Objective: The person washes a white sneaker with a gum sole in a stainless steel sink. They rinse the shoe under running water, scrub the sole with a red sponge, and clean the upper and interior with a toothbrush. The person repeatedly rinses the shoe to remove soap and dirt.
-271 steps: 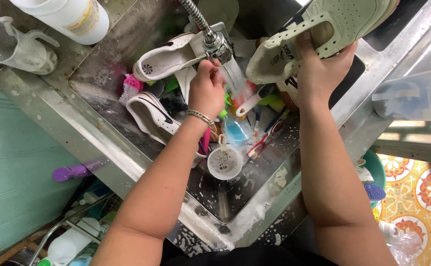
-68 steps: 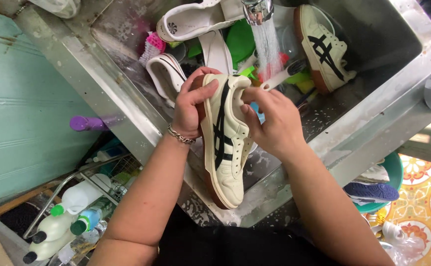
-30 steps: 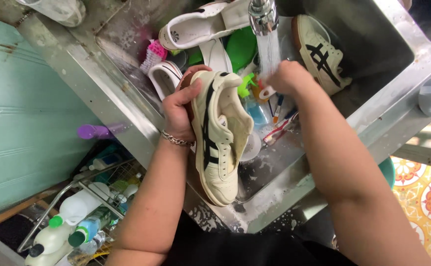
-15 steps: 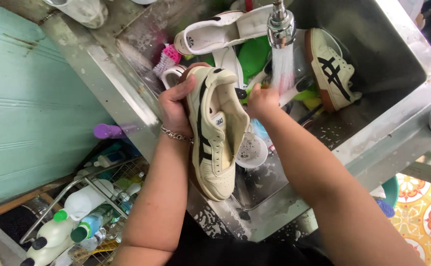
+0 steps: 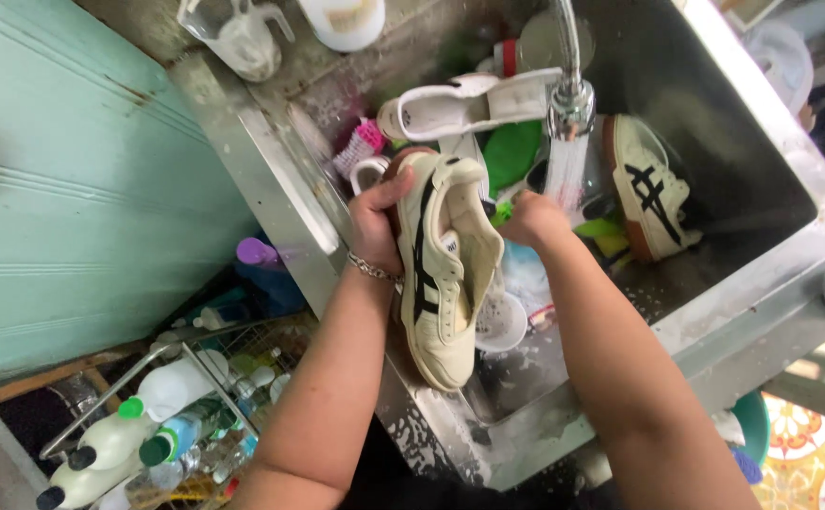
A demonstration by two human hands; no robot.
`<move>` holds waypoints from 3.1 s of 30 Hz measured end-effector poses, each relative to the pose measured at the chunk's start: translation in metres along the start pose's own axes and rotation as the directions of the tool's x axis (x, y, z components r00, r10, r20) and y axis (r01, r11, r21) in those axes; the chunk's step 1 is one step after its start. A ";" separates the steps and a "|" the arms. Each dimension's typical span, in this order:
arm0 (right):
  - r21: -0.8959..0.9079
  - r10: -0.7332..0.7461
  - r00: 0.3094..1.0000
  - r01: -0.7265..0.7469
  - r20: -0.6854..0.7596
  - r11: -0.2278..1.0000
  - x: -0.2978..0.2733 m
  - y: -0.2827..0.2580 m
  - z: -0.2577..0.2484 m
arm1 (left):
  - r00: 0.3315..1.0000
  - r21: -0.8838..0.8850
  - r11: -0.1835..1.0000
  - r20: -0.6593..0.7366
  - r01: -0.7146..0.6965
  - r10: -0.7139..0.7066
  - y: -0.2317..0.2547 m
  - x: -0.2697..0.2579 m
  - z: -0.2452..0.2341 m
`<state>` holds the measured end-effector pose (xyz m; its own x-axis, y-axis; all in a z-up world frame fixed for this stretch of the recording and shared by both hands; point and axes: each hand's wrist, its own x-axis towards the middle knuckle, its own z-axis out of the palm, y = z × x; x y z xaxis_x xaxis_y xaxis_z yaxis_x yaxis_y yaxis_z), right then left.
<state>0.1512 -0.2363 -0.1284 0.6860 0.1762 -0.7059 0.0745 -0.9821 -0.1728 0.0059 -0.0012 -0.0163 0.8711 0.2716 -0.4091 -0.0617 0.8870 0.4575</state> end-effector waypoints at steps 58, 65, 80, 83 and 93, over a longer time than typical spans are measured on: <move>0.479 0.203 0.977 -0.145 -0.070 0.866 -0.061 0.068 -0.025 | 0.990 0.165 0.976 -0.027 0.143 -0.140 -0.021 0.005 0.010; 0.351 -0.029 0.907 0.192 -0.420 0.917 -0.297 0.036 -0.081 | 0.937 0.186 0.919 -0.046 0.347 -0.345 -0.040 -0.014 0.017; -0.170 -0.453 0.580 0.475 -0.677 0.863 -0.375 0.107 -0.027 | 0.904 0.519 0.753 -0.103 0.405 -0.415 -0.124 -0.037 -0.012; -0.382 -0.581 0.529 0.443 -0.619 0.811 -0.367 0.102 -0.035 | 0.914 0.698 0.622 -0.115 0.354 -0.390 -0.134 -0.059 -0.003; -0.460 -0.575 0.693 0.379 -0.434 0.803 -0.368 0.113 -0.012 | 0.919 0.935 0.294 -0.072 0.198 -0.388 -0.148 -0.059 0.002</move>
<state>-0.0844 -0.4127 0.1200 0.7471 0.6584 -0.0917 0.6522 -0.7526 -0.0904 -0.0357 -0.1490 -0.0586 0.7892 -0.0671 -0.6105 0.6096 -0.0347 0.7919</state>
